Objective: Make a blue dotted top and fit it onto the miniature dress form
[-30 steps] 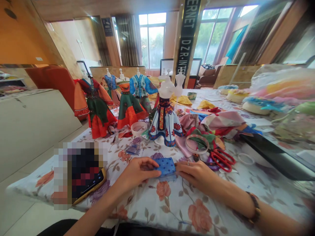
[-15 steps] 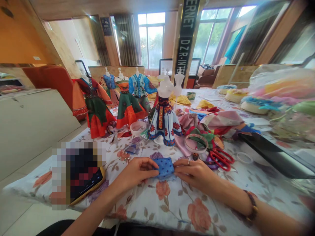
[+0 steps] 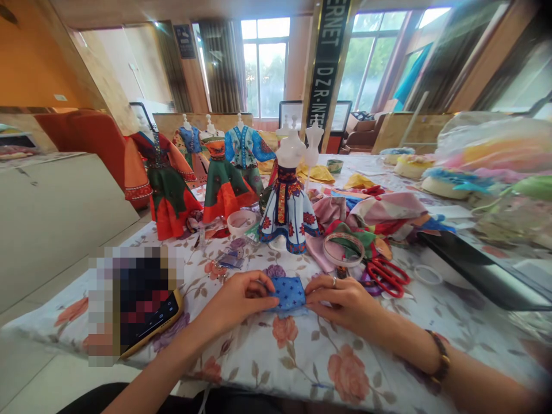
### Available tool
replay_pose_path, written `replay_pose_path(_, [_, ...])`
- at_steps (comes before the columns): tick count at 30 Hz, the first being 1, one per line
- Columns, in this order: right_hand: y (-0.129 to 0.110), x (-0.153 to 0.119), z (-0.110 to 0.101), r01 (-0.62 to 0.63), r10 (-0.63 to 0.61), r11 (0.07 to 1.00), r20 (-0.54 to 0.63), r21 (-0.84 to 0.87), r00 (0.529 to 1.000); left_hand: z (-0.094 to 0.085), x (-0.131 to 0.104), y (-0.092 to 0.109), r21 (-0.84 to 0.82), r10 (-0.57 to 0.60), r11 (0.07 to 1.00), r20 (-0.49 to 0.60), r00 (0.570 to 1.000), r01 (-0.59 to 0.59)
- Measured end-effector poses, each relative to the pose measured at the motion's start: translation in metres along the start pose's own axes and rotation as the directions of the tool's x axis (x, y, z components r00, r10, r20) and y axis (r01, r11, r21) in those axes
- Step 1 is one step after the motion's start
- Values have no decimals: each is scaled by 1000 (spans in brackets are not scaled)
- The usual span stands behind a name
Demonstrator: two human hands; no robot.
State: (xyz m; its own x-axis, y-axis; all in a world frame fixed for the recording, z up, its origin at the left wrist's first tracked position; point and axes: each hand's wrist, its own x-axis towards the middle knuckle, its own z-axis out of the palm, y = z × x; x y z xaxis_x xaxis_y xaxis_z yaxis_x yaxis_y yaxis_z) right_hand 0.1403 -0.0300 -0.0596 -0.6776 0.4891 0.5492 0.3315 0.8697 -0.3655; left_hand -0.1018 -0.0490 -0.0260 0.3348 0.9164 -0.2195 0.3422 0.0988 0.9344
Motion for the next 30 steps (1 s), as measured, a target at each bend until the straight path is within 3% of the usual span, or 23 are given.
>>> replay_pose_path(18, [6, 1, -1, 55, -57, 998, 63, 38, 996, 2, 1, -2, 64, 68, 996, -13, 998, -67])
replay_pose_path(30, [4, 0, -3, 11, -16, 999, 96, 50, 995, 6, -1, 2, 73, 95, 993, 5, 995, -95])
